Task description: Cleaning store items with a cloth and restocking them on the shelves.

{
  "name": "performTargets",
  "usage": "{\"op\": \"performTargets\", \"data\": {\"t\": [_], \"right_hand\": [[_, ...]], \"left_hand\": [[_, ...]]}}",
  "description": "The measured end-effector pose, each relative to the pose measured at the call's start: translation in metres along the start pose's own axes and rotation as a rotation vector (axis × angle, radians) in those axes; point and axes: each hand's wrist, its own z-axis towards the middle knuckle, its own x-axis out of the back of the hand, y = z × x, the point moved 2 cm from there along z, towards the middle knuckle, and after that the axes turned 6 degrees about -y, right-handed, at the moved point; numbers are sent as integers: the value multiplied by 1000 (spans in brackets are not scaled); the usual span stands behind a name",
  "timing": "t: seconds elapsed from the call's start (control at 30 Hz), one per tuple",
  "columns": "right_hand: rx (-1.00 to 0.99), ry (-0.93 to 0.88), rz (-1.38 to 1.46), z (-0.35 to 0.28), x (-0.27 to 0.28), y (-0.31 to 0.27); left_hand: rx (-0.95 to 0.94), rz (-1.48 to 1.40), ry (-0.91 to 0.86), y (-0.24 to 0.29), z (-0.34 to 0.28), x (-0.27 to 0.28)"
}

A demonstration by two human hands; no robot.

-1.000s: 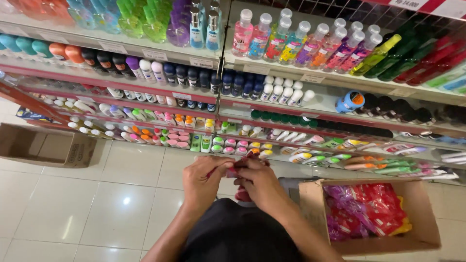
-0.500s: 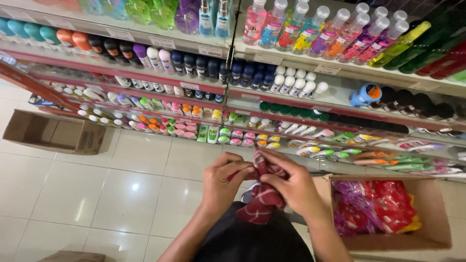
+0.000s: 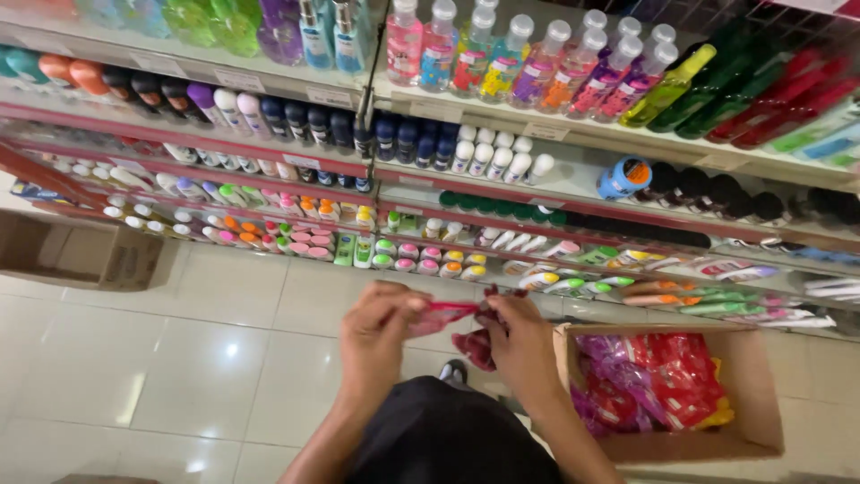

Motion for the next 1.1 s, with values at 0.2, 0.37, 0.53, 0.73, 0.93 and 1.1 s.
{"op": "performTargets", "data": {"t": [0.2,0.37,0.53,0.73,0.93,1.1], "right_hand": [[-449,-50,-97,-65,41,178],[-538,-16,-26,-108,46,261],[-172,-235,-479,-137,-29,307],[-335,-328,-601,-180,-66,343],[-434,-355,-648,-159,-47,314],[-455,40,-442,-147,-56,362]], "left_hand": [[-87,56,179,10,3,6],[118,-403,300,-47,-21,-11],[209,-630,351,-64,-42,-29],[289,-707,364,-67,-65,-37],[334,-687,400,-71,-71,-53],[335,-698,396,-72,-76,-60]]}}
